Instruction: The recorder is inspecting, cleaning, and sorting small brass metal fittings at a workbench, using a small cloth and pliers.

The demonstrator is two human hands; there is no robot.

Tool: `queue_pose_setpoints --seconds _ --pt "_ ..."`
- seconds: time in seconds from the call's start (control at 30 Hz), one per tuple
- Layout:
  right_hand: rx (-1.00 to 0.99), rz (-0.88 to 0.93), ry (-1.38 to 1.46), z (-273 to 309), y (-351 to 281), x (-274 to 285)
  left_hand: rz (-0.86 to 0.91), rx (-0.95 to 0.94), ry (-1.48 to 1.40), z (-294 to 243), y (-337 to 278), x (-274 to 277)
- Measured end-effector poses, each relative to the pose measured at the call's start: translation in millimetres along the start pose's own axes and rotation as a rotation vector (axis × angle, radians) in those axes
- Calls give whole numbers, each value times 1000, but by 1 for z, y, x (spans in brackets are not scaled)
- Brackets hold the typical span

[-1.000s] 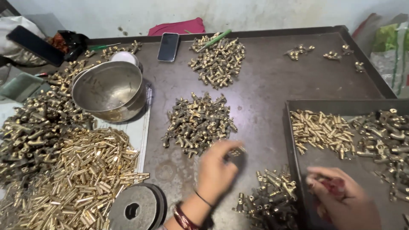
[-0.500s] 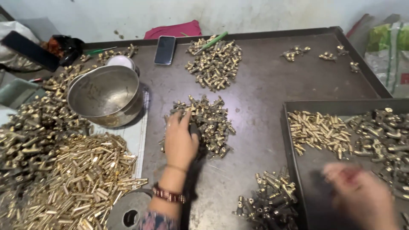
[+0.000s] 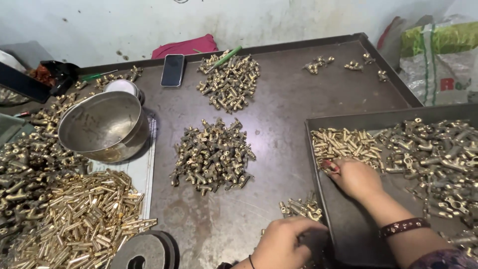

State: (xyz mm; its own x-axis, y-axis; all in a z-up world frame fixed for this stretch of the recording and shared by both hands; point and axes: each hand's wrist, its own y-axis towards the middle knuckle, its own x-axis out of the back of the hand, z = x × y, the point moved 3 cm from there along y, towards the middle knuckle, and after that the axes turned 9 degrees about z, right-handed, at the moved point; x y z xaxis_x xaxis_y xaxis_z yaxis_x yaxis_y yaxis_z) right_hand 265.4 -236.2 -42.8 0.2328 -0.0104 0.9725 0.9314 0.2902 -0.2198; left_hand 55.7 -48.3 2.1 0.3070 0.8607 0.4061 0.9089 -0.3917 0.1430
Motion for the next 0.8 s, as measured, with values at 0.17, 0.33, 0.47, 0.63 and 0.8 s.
queue_pose_setpoints --seconds 0.17,0.33,0.47,0.63,0.8 --pt "27 155 850 0 -35 -10 -241 170 -442 19 5 5" --pt "-98 333 1476 43 -111 -16 -408 -15 -335 0 -1 23" --pt "-24 452 1650 55 -128 -22 -355 -124 162 -10 -10 30" --pt "-27 56 1350 66 -141 2 -292 -42 -160 15 -15 28" --pt "786 -293 1189 101 -167 15 -103 140 -1298 27 -23 5"
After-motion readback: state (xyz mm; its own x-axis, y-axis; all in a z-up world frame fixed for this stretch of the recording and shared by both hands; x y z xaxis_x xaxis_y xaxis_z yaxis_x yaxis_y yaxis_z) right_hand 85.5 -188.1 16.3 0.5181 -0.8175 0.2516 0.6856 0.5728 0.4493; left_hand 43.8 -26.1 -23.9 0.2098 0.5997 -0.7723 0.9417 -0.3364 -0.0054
